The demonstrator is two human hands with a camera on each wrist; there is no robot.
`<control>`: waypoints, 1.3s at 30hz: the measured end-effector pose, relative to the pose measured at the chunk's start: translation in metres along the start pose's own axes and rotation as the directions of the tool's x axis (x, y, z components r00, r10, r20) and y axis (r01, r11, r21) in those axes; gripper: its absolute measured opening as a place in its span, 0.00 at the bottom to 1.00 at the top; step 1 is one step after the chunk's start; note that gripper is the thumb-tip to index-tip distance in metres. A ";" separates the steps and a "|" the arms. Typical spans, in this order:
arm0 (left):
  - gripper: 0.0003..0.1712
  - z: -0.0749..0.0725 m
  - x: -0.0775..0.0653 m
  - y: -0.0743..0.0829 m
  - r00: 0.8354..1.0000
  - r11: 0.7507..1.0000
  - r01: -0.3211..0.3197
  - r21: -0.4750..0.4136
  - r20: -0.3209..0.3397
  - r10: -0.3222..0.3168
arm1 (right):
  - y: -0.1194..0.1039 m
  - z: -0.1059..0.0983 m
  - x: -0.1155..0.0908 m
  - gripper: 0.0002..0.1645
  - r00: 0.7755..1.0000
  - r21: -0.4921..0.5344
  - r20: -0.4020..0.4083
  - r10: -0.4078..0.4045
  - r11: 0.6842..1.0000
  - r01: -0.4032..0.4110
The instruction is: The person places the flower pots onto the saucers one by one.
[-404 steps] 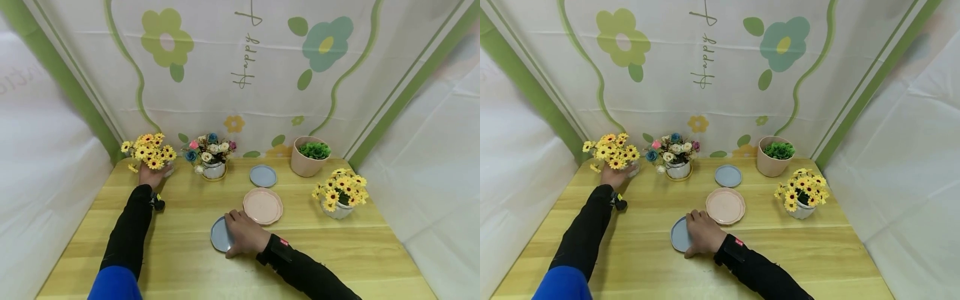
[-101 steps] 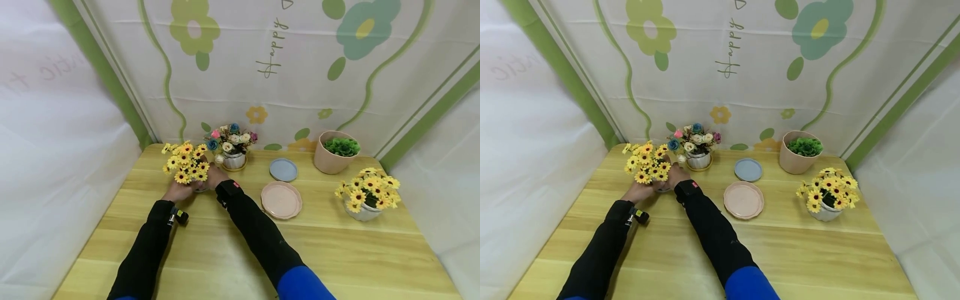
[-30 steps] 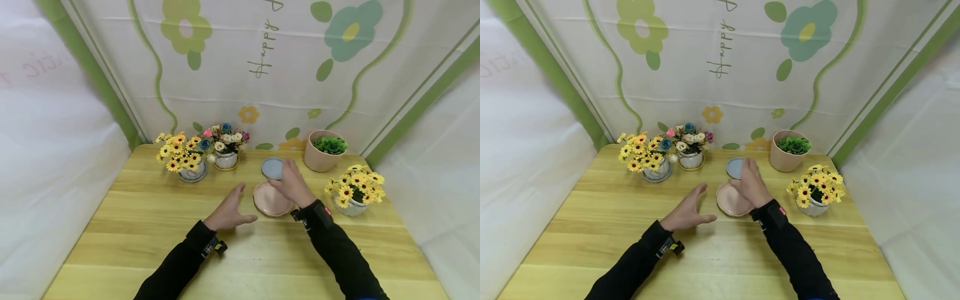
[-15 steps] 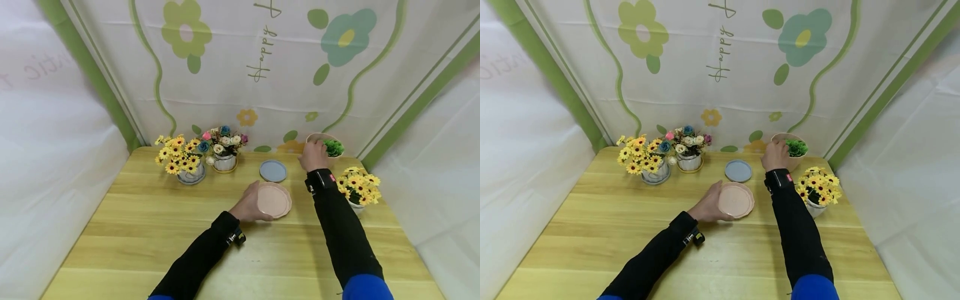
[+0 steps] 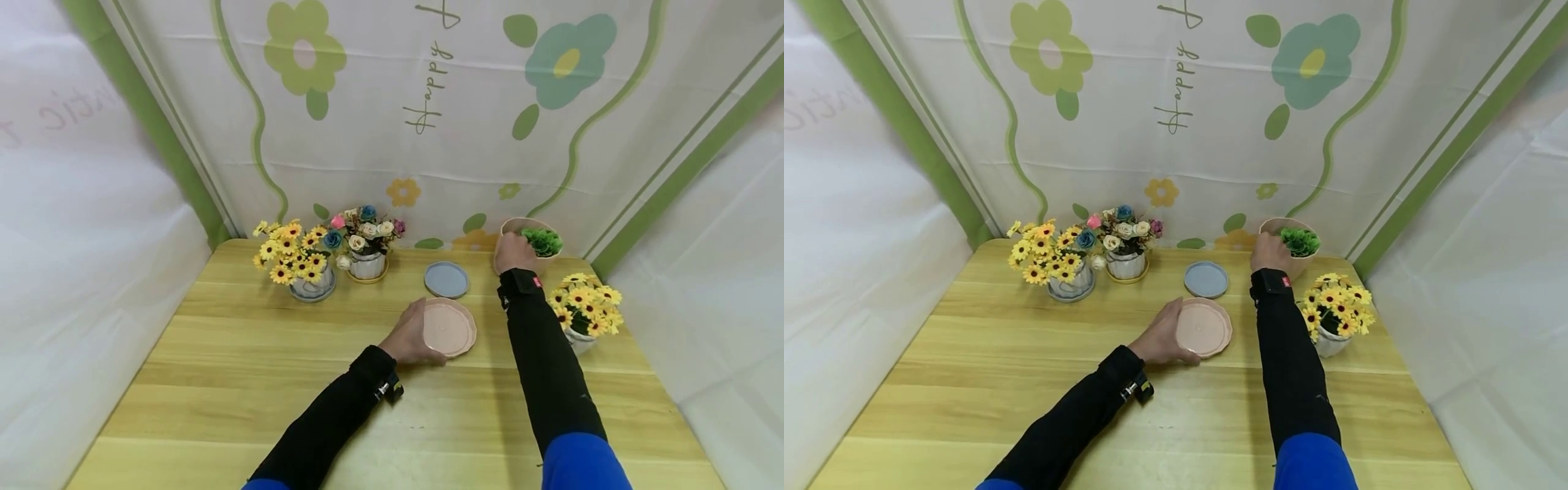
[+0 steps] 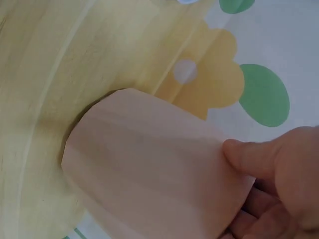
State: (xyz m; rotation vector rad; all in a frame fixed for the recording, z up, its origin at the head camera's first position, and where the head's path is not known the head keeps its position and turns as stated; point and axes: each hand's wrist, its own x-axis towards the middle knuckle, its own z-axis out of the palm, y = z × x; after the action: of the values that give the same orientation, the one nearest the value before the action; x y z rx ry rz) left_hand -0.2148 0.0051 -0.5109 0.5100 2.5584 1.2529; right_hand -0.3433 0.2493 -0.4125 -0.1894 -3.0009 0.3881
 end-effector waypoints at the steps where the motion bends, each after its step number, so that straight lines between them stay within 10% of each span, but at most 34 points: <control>1: 0.80 -0.001 -0.001 0.001 1.000 1.000 -0.001 0.001 0.000 0.001 | 0.001 0.000 0.000 0.19 1.000 0.011 -0.004 0.009 1.000 -0.009; 20: 0.79 -0.015 -0.015 -0.014 0.998 0.998 -0.055 -0.005 -0.016 0.055 | 0.004 0.005 0.007 0.25 0.998 0.069 -0.048 0.052 0.996 -0.049; 39: 0.77 -0.057 -0.072 -0.045 0.998 0.997 -0.028 -0.072 -0.053 0.025 | 0.003 0.003 0.006 0.24 0.998 0.061 0.002 0.064 0.996 -0.064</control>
State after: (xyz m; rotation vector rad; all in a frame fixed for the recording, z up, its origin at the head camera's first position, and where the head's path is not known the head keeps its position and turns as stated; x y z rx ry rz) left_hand -0.1789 -0.0907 -0.5077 0.5045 2.5450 1.3801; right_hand -0.3497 0.2520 -0.4155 -0.2802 -2.9841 0.4848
